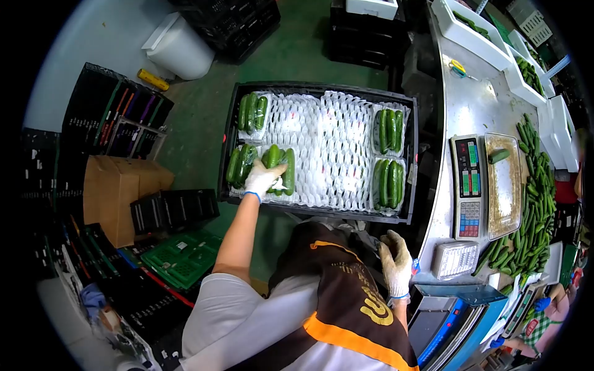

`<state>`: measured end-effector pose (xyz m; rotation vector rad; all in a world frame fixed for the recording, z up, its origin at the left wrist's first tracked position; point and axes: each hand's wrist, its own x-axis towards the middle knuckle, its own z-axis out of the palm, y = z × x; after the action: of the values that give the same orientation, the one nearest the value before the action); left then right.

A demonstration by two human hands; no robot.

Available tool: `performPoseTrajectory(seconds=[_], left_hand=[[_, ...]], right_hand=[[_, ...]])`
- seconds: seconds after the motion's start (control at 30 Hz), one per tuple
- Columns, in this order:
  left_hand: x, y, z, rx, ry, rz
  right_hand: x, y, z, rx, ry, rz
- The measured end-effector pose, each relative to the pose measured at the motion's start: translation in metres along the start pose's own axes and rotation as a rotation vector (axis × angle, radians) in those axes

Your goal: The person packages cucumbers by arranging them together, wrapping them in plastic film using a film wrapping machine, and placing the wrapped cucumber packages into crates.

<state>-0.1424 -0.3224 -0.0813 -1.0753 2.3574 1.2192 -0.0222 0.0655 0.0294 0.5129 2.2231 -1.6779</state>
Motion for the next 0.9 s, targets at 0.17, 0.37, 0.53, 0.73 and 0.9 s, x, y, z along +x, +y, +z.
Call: performPoseTrajectory(seconds=[0.17,0.37,0.53,0.73,0.9], left_hand=[[-0.001,-0.006,0.027,0.192,0.188,0.129],[-0.014,0.007,0.015,0.100,0.133,0.118],[-0.010,0.000,0.015,0.028,0.232,0.202],[0.026,0.036,0.008,-0.041,0.293,0.374],[0.085,0.101,0.018,0.005,0.329,0.289]], right_hand=[[-0.001,0.001,0.000,-0.216,-0.053,-0.148],[-0.011,0.011,-0.005,-0.247,-0.048,-0.140],[-0.012,0.020,-0.005,-0.279,-0.030,-0.164],[-0.007,0.011,0.000,-0.336,-0.042,-0.147],[-0.001,0.011,0.005,-0.416,-0.040,-0.210]])
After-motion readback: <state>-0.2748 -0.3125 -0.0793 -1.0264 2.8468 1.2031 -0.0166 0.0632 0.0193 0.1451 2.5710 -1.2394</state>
